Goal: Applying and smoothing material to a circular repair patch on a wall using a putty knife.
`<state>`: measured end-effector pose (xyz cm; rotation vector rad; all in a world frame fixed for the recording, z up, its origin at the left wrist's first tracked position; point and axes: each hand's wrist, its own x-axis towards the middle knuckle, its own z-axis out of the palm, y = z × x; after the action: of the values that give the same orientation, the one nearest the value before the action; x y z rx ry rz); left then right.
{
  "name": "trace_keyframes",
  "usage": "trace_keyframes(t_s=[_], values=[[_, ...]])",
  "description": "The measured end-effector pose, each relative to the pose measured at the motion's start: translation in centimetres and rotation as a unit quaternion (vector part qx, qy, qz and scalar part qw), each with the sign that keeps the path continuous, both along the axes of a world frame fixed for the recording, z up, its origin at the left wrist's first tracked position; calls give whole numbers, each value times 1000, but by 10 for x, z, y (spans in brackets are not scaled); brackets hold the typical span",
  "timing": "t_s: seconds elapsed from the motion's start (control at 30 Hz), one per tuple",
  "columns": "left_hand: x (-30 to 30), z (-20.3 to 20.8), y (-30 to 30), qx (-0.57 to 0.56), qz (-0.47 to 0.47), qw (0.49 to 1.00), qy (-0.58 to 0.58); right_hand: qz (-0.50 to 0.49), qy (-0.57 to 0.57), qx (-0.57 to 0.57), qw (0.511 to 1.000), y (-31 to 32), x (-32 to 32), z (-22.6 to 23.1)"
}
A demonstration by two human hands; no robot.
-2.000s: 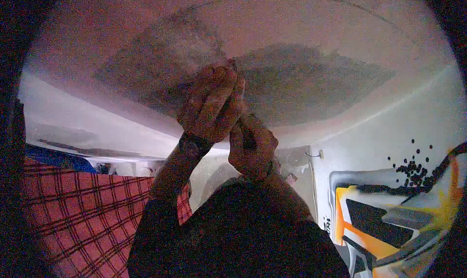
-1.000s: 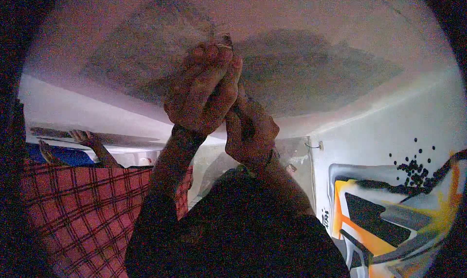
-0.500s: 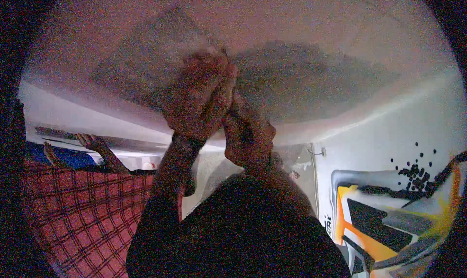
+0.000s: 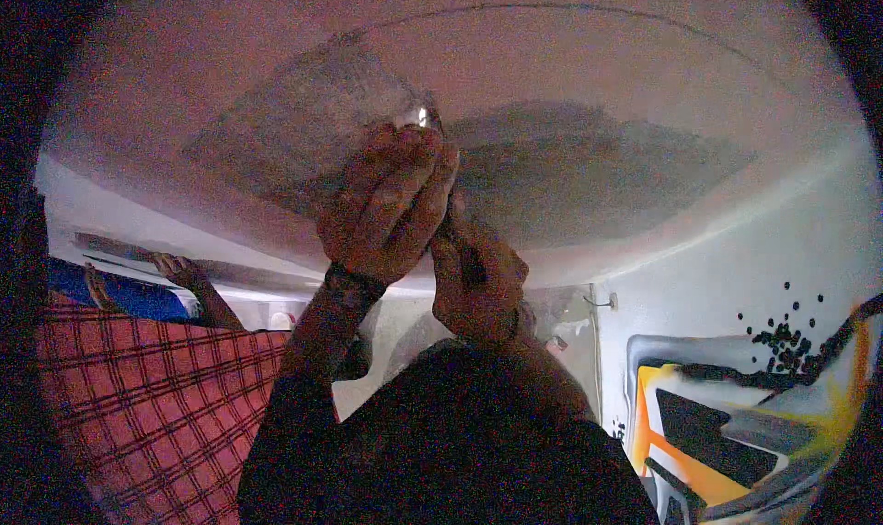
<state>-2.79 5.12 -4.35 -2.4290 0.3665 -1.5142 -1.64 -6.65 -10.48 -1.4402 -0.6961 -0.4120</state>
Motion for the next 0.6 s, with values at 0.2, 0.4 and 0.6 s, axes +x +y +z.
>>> trace_keyframes(t_s=[0.2,0.4,0.6], values=[[-6,19,4,14,-40,999,28,-21,-39,62,997,5,7,14],[-21,34,28,66,-102,979,165,33,-16,27,999,-3,6,17],[-10,36,37,141,-102,980,92,13,-59,11,998,-5,0,21]])
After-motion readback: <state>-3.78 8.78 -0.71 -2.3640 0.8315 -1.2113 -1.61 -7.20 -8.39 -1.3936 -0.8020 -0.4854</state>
